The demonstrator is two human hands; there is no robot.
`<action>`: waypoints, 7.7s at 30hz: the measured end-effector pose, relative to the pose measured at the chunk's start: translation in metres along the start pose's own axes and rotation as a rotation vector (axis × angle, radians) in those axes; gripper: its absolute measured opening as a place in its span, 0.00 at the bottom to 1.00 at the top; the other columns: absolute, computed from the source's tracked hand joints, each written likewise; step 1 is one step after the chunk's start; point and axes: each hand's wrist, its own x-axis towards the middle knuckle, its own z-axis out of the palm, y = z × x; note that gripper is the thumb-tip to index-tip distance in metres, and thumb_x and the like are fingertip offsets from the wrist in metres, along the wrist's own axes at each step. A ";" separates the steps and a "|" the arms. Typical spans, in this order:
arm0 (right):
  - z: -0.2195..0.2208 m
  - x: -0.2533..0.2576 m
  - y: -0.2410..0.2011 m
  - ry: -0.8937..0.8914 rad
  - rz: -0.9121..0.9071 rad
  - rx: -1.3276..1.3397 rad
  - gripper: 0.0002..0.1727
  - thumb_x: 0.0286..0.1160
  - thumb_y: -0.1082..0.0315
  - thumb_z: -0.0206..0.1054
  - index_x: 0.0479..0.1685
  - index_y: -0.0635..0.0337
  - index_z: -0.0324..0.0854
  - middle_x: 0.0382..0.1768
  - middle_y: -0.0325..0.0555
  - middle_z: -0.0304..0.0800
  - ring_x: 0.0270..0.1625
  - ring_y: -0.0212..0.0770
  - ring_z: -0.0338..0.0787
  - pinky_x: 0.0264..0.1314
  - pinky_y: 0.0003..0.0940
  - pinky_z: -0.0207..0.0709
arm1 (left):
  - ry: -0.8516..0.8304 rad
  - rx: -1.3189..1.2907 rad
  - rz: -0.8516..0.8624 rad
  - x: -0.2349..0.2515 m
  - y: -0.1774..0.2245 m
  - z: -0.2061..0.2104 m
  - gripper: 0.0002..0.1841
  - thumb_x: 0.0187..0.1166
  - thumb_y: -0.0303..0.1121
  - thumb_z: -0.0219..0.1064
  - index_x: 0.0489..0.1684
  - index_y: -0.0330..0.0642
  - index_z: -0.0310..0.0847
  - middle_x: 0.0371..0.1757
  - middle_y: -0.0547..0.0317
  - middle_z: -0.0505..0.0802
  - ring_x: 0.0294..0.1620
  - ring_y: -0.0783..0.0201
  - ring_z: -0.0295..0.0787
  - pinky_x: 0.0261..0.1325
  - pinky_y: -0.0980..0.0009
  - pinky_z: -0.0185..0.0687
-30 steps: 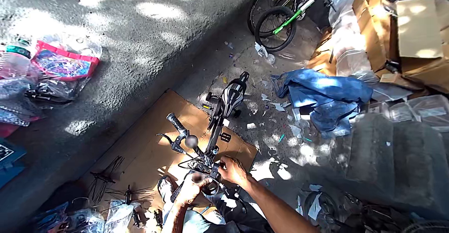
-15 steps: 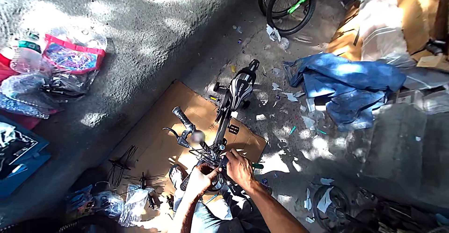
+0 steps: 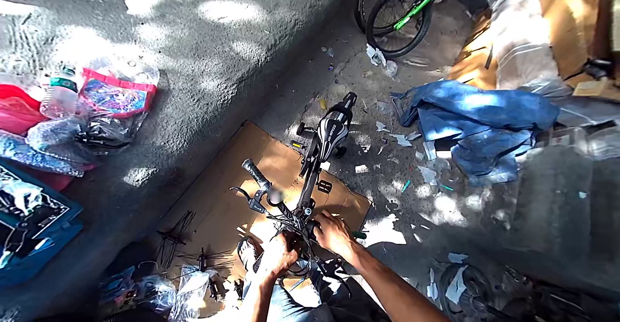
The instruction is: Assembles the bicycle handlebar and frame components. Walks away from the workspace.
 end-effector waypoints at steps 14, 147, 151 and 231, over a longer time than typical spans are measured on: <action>0.019 -0.010 0.007 0.029 -0.069 -0.190 0.33 0.61 0.54 0.71 0.68 0.60 0.77 0.71 0.56 0.80 0.53 0.55 0.92 0.49 0.55 0.87 | -0.023 0.282 -0.145 -0.013 0.029 0.005 0.19 0.86 0.46 0.53 0.65 0.57 0.87 0.58 0.50 0.94 0.65 0.46 0.89 0.67 0.41 0.81; -0.029 -0.010 -0.048 -0.129 -0.366 -0.448 0.13 0.82 0.60 0.59 0.49 0.57 0.86 0.43 0.52 0.92 0.50 0.53 0.94 0.51 0.55 0.86 | -0.194 -0.897 0.155 0.021 -0.052 0.024 0.15 0.68 0.40 0.81 0.45 0.41 0.92 0.45 0.59 0.95 0.49 0.68 0.91 0.60 0.64 0.85; -0.035 -0.002 -0.052 -0.216 -0.327 -0.457 0.15 0.83 0.58 0.59 0.49 0.58 0.86 0.49 0.52 0.91 0.56 0.53 0.91 0.57 0.54 0.83 | -0.187 -0.922 0.161 0.023 -0.054 0.028 0.15 0.67 0.41 0.82 0.43 0.42 0.93 0.43 0.59 0.96 0.46 0.67 0.92 0.57 0.63 0.87; 0.013 -0.086 -0.055 0.267 -0.577 0.030 0.11 0.87 0.63 0.58 0.46 0.52 0.87 0.51 0.45 0.90 0.40 0.47 0.93 0.37 0.47 0.89 | 0.265 -1.699 0.202 -0.090 0.042 0.034 0.56 0.78 0.75 0.16 0.72 0.37 0.77 0.70 0.45 0.89 0.72 0.52 0.84 0.73 0.53 0.79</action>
